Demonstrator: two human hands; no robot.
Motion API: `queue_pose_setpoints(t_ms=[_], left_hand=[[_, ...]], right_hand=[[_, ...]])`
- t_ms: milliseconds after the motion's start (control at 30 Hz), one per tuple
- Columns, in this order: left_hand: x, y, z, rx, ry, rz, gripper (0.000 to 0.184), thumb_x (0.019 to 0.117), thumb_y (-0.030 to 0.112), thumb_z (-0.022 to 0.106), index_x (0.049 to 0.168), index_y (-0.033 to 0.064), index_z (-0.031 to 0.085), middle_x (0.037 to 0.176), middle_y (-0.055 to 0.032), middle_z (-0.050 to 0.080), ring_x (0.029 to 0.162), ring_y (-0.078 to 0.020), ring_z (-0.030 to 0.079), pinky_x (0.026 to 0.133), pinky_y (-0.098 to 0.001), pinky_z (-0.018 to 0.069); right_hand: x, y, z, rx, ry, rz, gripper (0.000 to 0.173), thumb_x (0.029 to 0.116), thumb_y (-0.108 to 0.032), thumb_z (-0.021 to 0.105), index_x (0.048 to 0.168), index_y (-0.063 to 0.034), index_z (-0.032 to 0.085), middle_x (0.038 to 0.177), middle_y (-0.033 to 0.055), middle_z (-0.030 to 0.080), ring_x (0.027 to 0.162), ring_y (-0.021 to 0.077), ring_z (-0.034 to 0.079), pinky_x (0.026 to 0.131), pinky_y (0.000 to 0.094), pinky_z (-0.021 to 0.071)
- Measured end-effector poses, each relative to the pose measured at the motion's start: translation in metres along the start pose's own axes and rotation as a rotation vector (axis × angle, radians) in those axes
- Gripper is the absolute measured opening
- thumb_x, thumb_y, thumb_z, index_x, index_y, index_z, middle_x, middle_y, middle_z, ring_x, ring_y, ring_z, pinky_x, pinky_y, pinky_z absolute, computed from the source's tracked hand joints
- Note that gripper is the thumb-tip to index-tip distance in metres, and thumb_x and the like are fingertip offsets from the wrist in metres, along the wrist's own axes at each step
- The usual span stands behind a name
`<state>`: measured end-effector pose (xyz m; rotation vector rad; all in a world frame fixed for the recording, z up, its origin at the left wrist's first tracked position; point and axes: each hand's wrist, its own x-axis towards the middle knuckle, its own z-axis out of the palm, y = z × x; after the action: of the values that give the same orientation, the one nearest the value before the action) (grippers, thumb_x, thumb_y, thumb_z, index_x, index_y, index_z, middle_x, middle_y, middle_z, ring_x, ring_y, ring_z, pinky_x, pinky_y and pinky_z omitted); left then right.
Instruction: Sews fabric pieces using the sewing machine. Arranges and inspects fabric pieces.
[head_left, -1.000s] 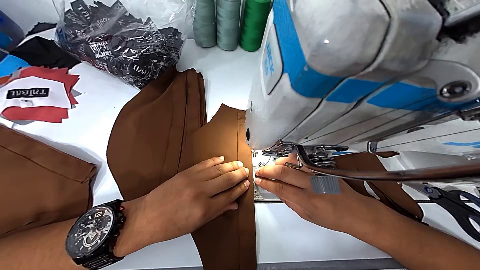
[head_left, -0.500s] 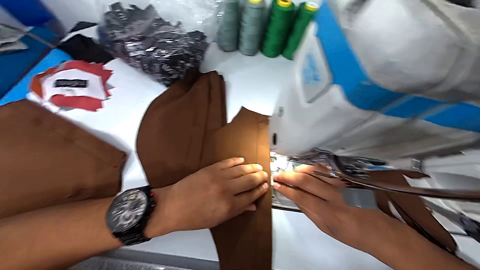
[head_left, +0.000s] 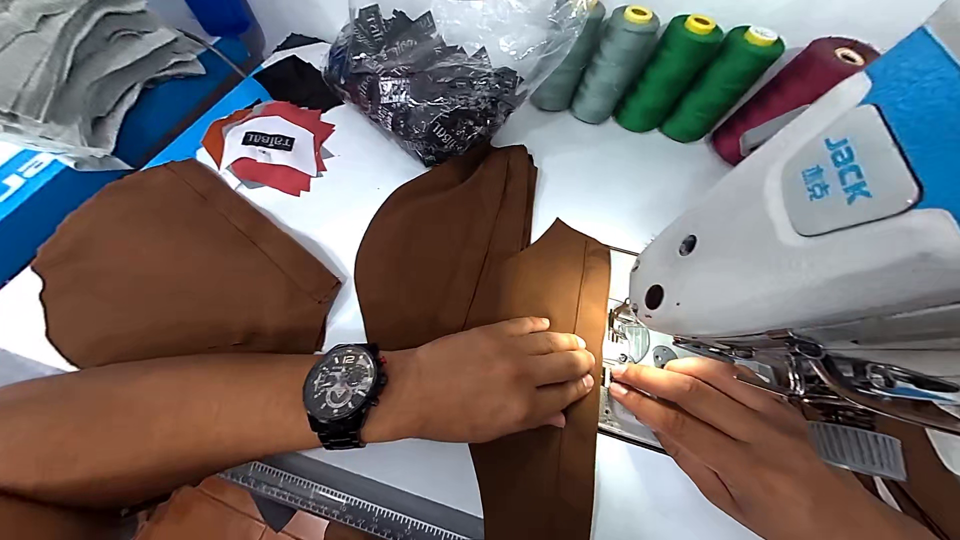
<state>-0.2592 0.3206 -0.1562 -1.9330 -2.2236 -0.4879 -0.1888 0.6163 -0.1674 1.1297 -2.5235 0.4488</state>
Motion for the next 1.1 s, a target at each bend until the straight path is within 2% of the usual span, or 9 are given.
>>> queue_pose_setpoints(t_ms=[133,200,300,467,1100], left_hand=[[-0.001,0.000,-0.001,-0.024,0.033,-0.009,0.036,0.1082,0.028,0.048,0.127,0.0075,0.070,0.138,-0.0093,0.065,0.136,-0.0235,0.056,0.117,-0.0405,0.0423],[0.000,0.001,-0.001,-0.008,0.066,-0.002,0.034,0.1073,0.029,0.050,0.125,0.0088,0.072,0.133,-0.0083,0.067,0.133,-0.0223,0.058,0.115,-0.0394,0.0441],[0.001,0.001,-0.002,0.009,0.078,-0.002,0.034,0.1075,0.031,0.050,0.124,0.0116,0.073,0.130,-0.0070,0.069,0.130,-0.0204,0.060,0.114,-0.0381,0.0456],[0.000,0.000,-0.001,-0.031,0.066,0.001,0.033,0.1076,0.028,0.051,0.125,0.0112,0.073,0.135,-0.0087,0.067,0.135,-0.0233,0.058,0.116,-0.0420,0.0448],[0.000,0.002,0.000,0.017,0.053,-0.005,0.036,0.1085,0.030,0.048,0.127,0.0115,0.073,0.137,-0.0051,0.067,0.137,-0.0217,0.056,0.117,-0.0402,0.0427]], right_hand=[[0.000,-0.007,-0.003,-0.028,-0.034,0.035,0.028,0.1039,-0.017,0.052,0.121,-0.0191,0.074,0.122,0.0003,0.071,0.113,0.0168,0.063,0.097,0.0328,0.0491],[-0.003,-0.009,-0.006,-0.051,-0.075,0.050,0.028,0.1032,-0.017,0.053,0.120,-0.0190,0.074,0.123,0.0002,0.071,0.113,0.0187,0.065,0.095,0.0363,0.0525],[-0.001,-0.010,-0.008,-0.033,-0.095,0.049,0.029,0.1036,-0.016,0.052,0.125,-0.0182,0.072,0.126,0.0003,0.069,0.116,0.0189,0.063,0.097,0.0362,0.0508],[0.000,-0.010,-0.008,-0.028,-0.091,0.046,0.030,0.1030,-0.016,0.053,0.126,-0.0179,0.072,0.126,0.0012,0.070,0.114,0.0195,0.064,0.095,0.0359,0.0514],[0.005,-0.012,-0.006,-0.069,-0.092,0.033,0.031,0.1027,-0.015,0.053,0.127,-0.0192,0.071,0.124,0.0003,0.070,0.115,0.0193,0.064,0.095,0.0348,0.0518]])
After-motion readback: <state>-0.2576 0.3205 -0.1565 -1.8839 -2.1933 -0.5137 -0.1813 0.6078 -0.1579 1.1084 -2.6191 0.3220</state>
